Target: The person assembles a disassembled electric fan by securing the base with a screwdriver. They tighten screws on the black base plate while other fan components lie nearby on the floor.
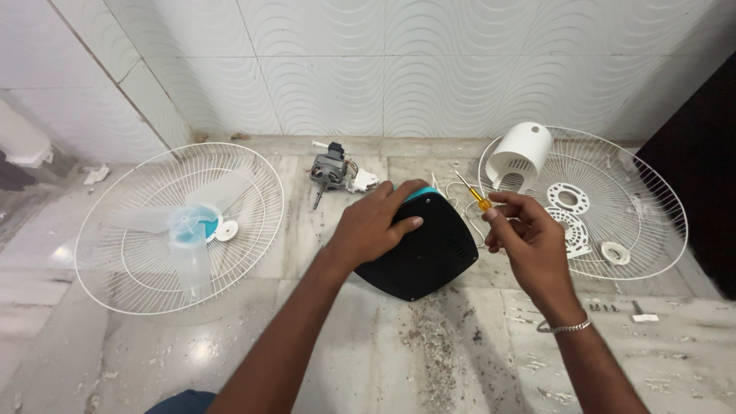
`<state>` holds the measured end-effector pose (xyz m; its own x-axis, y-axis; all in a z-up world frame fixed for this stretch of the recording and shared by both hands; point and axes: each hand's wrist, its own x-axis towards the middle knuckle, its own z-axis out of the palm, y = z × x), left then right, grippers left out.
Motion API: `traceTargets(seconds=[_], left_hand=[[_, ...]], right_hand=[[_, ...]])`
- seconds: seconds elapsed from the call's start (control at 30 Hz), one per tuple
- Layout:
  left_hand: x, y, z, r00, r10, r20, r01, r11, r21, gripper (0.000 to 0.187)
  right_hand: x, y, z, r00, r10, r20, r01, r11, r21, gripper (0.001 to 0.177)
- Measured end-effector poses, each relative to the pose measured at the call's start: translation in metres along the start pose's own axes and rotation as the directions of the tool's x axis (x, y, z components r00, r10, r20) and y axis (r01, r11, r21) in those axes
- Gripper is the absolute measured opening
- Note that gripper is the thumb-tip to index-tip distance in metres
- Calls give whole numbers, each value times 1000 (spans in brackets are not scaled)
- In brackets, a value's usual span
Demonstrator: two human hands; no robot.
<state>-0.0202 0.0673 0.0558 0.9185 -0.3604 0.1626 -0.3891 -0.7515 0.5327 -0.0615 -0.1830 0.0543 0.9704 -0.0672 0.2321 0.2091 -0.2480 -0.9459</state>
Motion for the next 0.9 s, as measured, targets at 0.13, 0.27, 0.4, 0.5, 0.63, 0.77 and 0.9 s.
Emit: traceTargets(seconds=[0.13, 0.27, 0.4, 0.5, 0.63, 0.77, 0.9], left_hand=[[1, -6, 0, 982, 155, -110, -168, 978, -126, 51], [0, -9, 12, 954, 242, -176, -265, 956, -123, 58], [2, -15, 16, 913, 307, -271, -364, 910, -198, 55], [2, -17, 21, 965, 135, -224, -216, 895, -390, 55], [7, -15, 25, 960, 135, -246, -219, 908, -356, 54], [16, -8, 25, 955, 159, -250, -222, 943, -249, 56], [19, -2, 25, 960, 143, -240, -199, 953, -227, 59]], right_hand=[[-8, 4, 4, 999, 27, 32, -29, 998, 62, 28], [-12, 5, -1, 997, 52, 59, -56, 997, 56, 28], [-9, -5, -6, 999, 22, 44, -25, 998, 60, 30], [-9, -11, -9, 999, 45, 20, -46, 998, 37, 34], [-9, -14, -12, 996, 89, -11, -88, 996, 21, 31], [-7, -11, -8, 997, 77, -22, -76, 996, 36, 27], [-7, -2, -2, 1000, 10, -25, -11, 999, -39, 23]])
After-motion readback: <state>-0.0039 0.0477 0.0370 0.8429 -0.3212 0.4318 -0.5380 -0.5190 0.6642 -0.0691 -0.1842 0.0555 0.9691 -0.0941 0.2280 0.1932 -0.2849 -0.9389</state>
